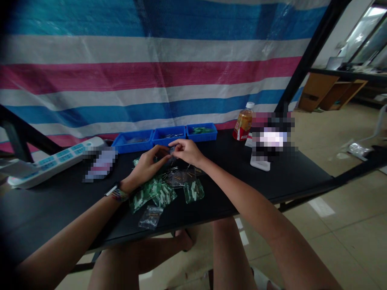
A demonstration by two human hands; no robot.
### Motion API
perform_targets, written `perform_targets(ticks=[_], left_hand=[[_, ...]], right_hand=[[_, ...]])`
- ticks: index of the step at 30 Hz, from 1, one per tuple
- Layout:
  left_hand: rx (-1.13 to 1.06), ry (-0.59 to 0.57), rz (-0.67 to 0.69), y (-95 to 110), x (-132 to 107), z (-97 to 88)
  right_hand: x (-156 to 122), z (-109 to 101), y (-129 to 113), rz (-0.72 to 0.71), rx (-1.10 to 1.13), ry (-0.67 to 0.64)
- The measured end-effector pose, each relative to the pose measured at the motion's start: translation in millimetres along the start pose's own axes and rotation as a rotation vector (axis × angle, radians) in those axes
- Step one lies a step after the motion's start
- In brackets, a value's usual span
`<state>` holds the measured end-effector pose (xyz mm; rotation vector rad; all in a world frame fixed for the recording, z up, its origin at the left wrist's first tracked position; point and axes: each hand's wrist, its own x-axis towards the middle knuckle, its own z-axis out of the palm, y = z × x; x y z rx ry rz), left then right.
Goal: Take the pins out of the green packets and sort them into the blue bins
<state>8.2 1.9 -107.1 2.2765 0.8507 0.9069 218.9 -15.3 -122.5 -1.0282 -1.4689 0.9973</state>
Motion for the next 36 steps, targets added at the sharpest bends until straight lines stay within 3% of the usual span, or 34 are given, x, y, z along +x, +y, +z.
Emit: perform_targets(ticks=[4,7,10,13,18,22,27,33,36], left_hand=[[-0.373,0.146,-0.078,1,3,4.3],[-0.542,0.209,-0.111,2,5,3.5],[-0.549,0.185,-0.115,5,7,-0.1],[-0.522,0.163,-0.113,7,5,-2.8],[-0.345,0.132,-0.13,7,1,-4.0],[-0.41,0.107,-0.188,8,1,-3.5],[-0.474,0.139,-0.193,7,2,-2.4],[-0.506,0.182,-0.16,3,4,-0.7],[-0.516,0.272,-0.169,-2,7,-3.2]], right_hand=[[-2,6,-5,-0.071,0.149,0.022],[-3,7,-5,-0.009,0.233,0.019],[-4,9,-4,0.065,0.222,-0.058],[-6,11,-6,0.042,0.179,-0.093],[-8,13,-9,-0.05,0.131,-0.023],[-10,13,-10,-0.18,0.046,0.044],[-13,9,-12,-0.341,-0.239,0.074],[-17,8,-15,-0.36,-0.352,0.06],[-18,9,-18,-0.336,-0.362,0.071]])
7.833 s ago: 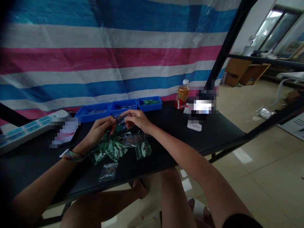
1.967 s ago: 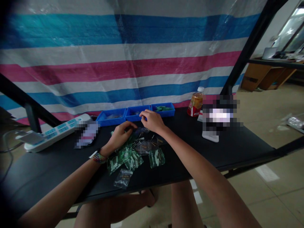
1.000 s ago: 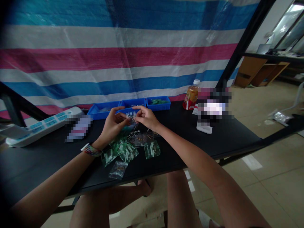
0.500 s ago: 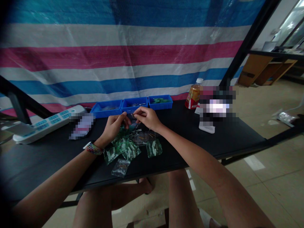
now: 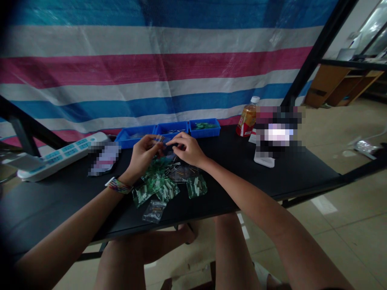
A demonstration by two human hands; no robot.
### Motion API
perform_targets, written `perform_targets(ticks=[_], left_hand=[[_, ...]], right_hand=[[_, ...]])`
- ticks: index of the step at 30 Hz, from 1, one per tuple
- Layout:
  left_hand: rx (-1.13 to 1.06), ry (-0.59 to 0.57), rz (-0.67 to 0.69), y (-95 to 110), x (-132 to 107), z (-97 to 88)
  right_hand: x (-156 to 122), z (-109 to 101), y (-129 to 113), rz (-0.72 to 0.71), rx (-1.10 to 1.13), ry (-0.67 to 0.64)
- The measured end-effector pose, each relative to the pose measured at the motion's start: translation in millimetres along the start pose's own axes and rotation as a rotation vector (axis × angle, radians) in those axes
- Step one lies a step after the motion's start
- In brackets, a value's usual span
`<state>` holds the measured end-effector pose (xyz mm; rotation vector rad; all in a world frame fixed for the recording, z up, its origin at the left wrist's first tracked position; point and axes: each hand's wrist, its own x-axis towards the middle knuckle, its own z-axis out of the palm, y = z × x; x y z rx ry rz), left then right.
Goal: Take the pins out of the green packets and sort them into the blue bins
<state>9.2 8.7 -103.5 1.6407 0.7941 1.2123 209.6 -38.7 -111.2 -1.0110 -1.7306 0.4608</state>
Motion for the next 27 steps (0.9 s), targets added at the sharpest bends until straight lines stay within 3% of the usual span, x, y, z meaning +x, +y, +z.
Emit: perform_targets(ticks=[5,8,11,14,17,23,27], left_hand=[[0.026,0.254,0.006,-8,19,-20.4],[0.023,0.418,-0.068,-14,32,-36.4],[-0.025,0.478,-0.131,-16,39,-47.5],[-0.107,0.461,-0.154,-16,38,-50.7],[-0.046,0.404,-0.123,-13,33,-47.2],[0.543,0.135,0.039,-3,18,-38.8],[0.902,0.087,0.08,-2,13,-41.0]], right_hand=[[0,1,-2,0.037,-0.001,0.006],[-1,3,-2,0.055,0.003,-0.003],[-2,4,-2,0.071,0.009,-0.021],[-2,4,-3,0.073,0.012,-0.021],[-1,2,0,0.076,-0.006,-0.012],[-3,3,9,0.056,-0.21,-0.145],[-6,5,9,-0.02,-0.359,-0.24]])
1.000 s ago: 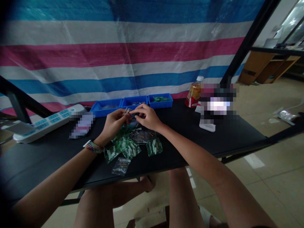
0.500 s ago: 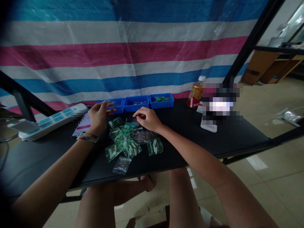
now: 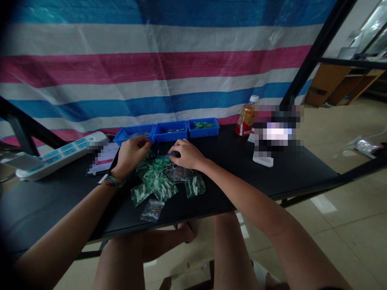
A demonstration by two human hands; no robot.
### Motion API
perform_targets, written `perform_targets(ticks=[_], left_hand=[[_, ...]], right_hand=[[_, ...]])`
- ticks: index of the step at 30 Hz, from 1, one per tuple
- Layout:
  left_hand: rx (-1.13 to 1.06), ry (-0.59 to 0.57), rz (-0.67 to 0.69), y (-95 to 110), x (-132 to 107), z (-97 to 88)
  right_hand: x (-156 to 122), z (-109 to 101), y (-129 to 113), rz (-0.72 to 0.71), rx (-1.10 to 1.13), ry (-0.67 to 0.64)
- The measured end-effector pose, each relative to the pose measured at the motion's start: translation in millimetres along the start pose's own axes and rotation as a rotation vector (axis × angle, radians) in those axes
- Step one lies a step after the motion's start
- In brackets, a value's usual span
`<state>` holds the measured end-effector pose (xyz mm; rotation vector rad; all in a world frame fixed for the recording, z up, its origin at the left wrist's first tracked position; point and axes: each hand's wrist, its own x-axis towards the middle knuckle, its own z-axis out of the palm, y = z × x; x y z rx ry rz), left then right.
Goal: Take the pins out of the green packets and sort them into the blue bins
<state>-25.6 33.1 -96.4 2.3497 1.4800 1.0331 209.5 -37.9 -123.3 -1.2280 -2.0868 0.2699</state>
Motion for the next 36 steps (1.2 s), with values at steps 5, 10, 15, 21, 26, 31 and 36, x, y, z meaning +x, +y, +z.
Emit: perform_targets(ticks=[5,10,15,21,26,31,36], left_hand=[[0.018,-0.192,0.149,1,-4,6.8],[-0.038,-0.319,0.297,8,-8,15.2],[-0.197,-0.381,0.283,13,-10,19.5],[-0.509,-0.39,0.166,22,-15,25.3],[-0.58,-0.305,0.073,21,-17,28.9],[-0.555,-0.183,0.11,24,-18,27.0],[-0.592,-0.197,0.142,31,-20,22.5]], right_hand=[[0,1,1,-0.018,-0.096,-0.052],[1,-3,8,0.028,-0.218,-0.039],[2,-8,13,0.06,-0.277,-0.053],[3,-12,12,0.076,-0.255,-0.035],[4,-14,6,0.076,-0.18,0.04],[9,-10,5,0.11,0.211,0.159],[12,-7,4,0.13,0.443,0.172]])
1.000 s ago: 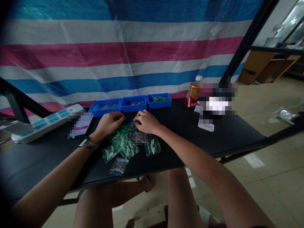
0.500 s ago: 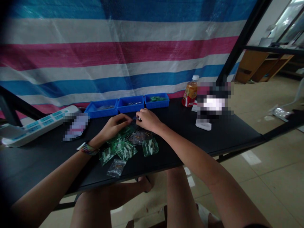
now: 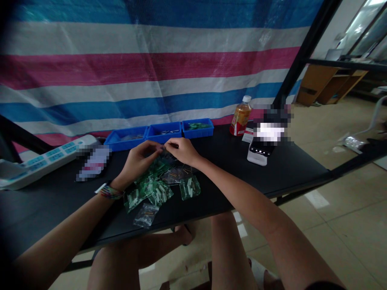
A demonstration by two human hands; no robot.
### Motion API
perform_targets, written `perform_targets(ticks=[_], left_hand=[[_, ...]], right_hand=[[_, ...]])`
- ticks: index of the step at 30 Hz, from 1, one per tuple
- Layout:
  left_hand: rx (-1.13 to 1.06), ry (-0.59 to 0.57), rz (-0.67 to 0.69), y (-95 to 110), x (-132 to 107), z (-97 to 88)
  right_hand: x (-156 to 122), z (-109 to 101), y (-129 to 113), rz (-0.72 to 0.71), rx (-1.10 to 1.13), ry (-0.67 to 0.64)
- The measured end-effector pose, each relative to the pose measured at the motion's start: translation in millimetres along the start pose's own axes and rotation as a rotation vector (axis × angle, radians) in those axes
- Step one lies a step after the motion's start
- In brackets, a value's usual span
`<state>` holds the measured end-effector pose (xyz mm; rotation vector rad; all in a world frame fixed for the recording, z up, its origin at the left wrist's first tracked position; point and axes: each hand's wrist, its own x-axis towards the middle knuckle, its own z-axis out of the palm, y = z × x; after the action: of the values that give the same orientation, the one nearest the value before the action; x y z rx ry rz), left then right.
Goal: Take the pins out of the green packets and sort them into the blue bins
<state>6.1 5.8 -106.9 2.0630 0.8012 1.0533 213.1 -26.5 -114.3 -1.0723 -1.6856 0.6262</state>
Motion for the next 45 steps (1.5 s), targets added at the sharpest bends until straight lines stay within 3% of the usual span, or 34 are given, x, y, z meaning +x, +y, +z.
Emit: perform_targets(ticks=[9,16,21,28,34,37,40,45], left_hand=[[-0.233,0.059,-0.1,6,4,-2.8],[-0.052,0.062,-0.081,14,-2,-5.4],[-0.017,0.072,-0.144,21,-2,-8.0],[-0.095,0.01,-0.188,18,2,-12.1],[-0.22,0.027,-0.192,13,3,-8.6],[-0.259,0.081,-0.203,11,5,-10.4],[-0.315,0.212,-0.228,6,8,-16.5],[-0.493,0.477,-0.326,-4,18,-29.4]], right_hand=[[1,-1,-5,0.088,0.254,-0.042],[3,1,-1,0.147,0.39,-0.088],[-1,4,-1,0.022,0.27,-0.025],[-5,-1,-3,-0.363,-0.133,0.053],[-6,-5,-4,-0.421,-0.295,0.095],[-5,-5,-6,-0.392,-0.278,0.108],[-5,-5,-6,-0.269,-0.236,0.112],[-4,-9,-2,-0.022,-0.262,-0.057]])
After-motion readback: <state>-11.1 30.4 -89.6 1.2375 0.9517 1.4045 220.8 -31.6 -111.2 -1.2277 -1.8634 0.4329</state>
